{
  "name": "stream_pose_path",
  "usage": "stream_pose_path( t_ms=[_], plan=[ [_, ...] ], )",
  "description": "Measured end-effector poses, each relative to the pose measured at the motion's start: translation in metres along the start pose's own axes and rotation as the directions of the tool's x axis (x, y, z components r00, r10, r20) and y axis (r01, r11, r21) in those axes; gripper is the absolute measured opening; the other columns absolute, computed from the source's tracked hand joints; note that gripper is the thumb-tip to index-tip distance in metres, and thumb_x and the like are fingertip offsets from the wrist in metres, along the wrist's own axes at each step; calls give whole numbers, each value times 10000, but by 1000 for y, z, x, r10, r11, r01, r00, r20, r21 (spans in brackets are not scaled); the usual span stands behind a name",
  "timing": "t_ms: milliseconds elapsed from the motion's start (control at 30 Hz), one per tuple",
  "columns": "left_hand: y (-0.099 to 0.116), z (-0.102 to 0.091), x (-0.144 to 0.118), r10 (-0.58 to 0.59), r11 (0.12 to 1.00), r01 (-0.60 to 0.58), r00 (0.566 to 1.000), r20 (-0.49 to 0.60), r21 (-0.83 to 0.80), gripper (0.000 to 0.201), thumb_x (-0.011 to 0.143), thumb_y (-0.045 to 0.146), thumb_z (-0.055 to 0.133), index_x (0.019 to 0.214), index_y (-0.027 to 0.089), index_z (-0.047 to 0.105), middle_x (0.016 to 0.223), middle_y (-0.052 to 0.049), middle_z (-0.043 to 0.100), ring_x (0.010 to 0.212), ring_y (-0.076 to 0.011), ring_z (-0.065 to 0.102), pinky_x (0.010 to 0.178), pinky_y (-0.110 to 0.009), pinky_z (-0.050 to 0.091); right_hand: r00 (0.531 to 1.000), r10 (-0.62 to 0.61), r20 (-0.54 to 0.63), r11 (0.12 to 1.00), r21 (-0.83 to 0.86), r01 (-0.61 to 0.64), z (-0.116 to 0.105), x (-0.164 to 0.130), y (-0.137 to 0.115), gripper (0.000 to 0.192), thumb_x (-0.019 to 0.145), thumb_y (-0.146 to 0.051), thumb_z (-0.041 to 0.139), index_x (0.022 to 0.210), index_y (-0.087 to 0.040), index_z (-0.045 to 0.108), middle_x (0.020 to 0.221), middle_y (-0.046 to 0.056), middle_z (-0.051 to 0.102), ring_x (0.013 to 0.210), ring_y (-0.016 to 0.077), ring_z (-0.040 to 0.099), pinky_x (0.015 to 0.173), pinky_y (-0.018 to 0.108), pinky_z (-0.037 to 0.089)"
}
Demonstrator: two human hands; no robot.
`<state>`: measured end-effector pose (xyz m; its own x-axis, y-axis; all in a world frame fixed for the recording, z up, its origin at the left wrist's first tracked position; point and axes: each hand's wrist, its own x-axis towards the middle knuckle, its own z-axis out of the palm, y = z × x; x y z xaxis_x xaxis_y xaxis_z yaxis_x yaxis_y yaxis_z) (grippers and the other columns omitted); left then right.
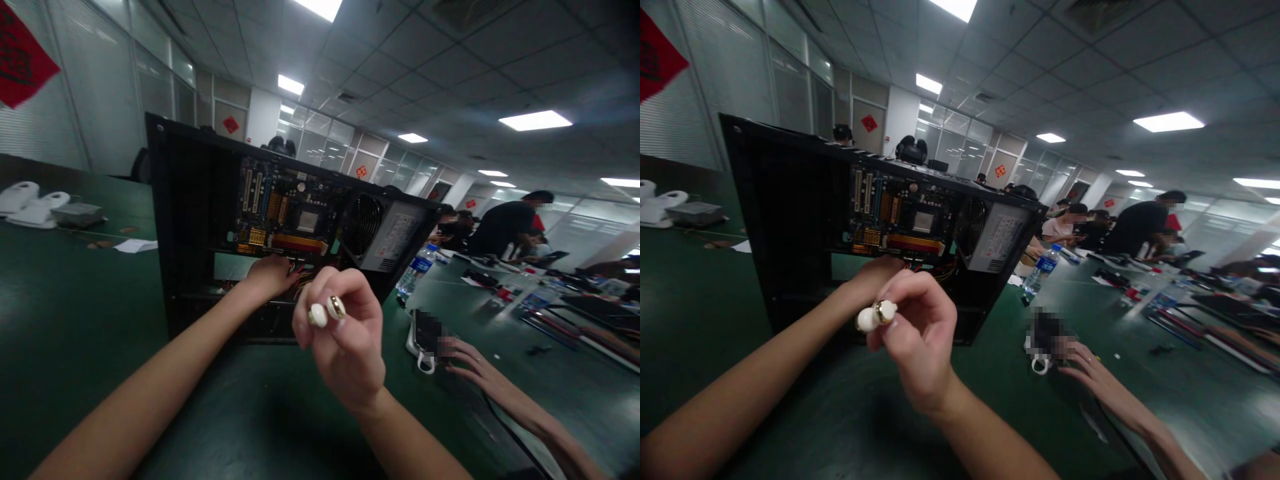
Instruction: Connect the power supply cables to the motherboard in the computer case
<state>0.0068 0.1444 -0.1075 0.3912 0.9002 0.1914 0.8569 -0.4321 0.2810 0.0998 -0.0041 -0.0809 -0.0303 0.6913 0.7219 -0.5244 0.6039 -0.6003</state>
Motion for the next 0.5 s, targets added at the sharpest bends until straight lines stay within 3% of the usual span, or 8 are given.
stream_pose_path(
  t_ms=[100, 300, 500],
  plan=[
    [0, 0, 0, -7, 999, 7, 1000, -9, 37, 379, 948, 437, 482, 968, 135, 712, 780, -153, 703, 847, -301, 687, 721, -362, 483, 1000, -14, 26, 1000, 10, 14, -10, 3, -18, 116, 867, -262, 686, 850, -215, 581, 728, -45, 490, 495, 58, 482, 423, 178, 367],
    [-2, 4, 0, 11, 999, -7, 998, -67, 51, 390, 957, 456, 467, 922, 148, 704, 885, -135, 707, 815, -259, 667, 671, -339, 447, 994, 97, 58, 995, -5, -97, 5, 7, -52, 205, 839, -303, 720, 799, -221, 537, 607, -55, 438, 468, 84, 436, 411, 191, 366],
    [-5, 9, 4, -1, 998, 5, 997, -71, 56, 371, 961, 449, 469, 903, 164, 699, 837, -91, 681, 788, -221, 641, 657, -317, 438, 971, 165, 173, 963, 184, -196, -2, 12, -60, 193, 820, -332, 679, 810, -239, 509, 555, -78, 366, 401, 77, 338, 352, 174, 355]
  ],
)
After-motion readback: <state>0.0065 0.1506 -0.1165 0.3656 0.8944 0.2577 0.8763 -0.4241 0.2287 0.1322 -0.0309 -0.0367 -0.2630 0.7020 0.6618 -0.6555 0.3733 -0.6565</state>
